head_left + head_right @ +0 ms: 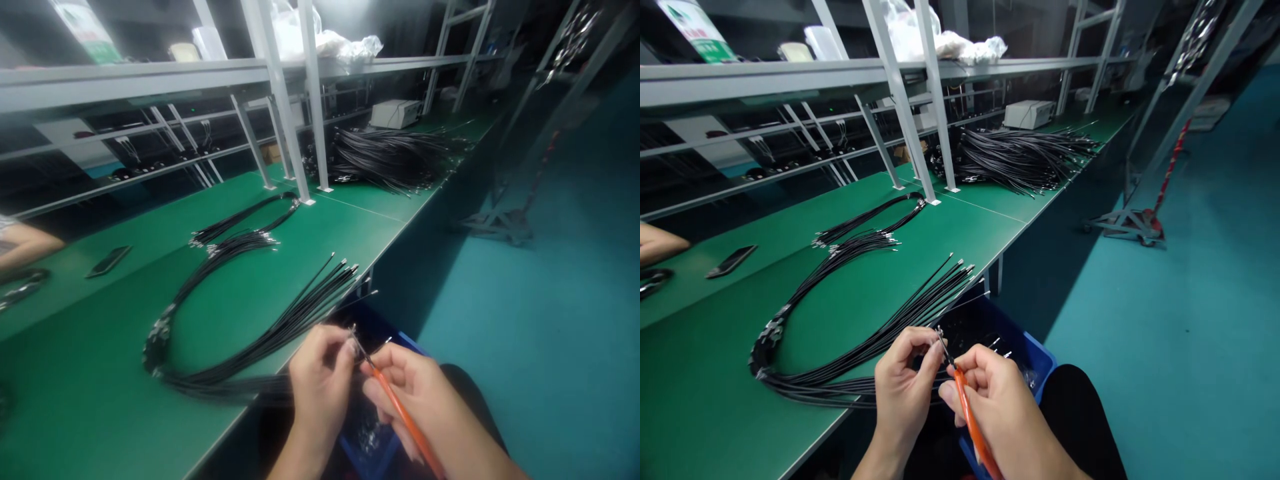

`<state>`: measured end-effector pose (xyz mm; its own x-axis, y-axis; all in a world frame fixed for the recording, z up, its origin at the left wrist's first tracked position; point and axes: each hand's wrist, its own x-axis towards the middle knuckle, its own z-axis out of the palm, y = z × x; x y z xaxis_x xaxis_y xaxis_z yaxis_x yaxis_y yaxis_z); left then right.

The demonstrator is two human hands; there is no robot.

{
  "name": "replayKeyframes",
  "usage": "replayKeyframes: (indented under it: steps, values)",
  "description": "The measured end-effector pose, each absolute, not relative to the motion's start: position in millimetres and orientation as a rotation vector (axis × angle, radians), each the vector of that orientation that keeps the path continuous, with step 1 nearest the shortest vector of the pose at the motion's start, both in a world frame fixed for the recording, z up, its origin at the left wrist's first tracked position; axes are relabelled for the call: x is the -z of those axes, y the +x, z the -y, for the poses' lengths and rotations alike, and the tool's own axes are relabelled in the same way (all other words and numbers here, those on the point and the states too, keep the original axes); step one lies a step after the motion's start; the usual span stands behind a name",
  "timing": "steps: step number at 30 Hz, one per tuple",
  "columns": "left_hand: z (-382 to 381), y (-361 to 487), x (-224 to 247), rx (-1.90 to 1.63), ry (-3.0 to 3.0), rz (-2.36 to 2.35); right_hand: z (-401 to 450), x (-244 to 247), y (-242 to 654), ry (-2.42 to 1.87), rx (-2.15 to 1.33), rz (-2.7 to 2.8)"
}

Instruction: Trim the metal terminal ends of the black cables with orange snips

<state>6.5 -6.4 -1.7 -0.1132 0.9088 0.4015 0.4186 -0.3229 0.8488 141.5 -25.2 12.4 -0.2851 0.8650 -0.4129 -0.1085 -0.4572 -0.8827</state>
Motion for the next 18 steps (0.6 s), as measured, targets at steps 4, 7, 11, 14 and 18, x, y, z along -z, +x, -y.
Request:
replayKeyframes:
  steps: [4, 7, 11, 14, 18]
  values:
    - [4.6, 7.5, 2.1, -1.420, 1.758, -1.537, 29.9, -11.1, 144.5, -1.319, -1.766, 1.060]
    - [3.9, 7.1, 4.7, -1.398, 1.843, -1.537, 31.5, -6.1, 145.7, -1.313, -1.778, 1.048]
    - [5.9, 7.8, 6.3, -1.475, 1.944, -1.519, 30.8, -4.7, 147.5, -1.201, -1.893, 1.019]
    - [7.7, 8.7, 5.7, -1.536, 2.023, -1.506, 29.8, -9.3, 149.3, -1.166, -1.920, 1.014]
    - [7.9, 8.6, 6.3, -1.541, 2.094, -1.486, 28.5, -11.6, 151.1, -1.117, -1.918, 0.985]
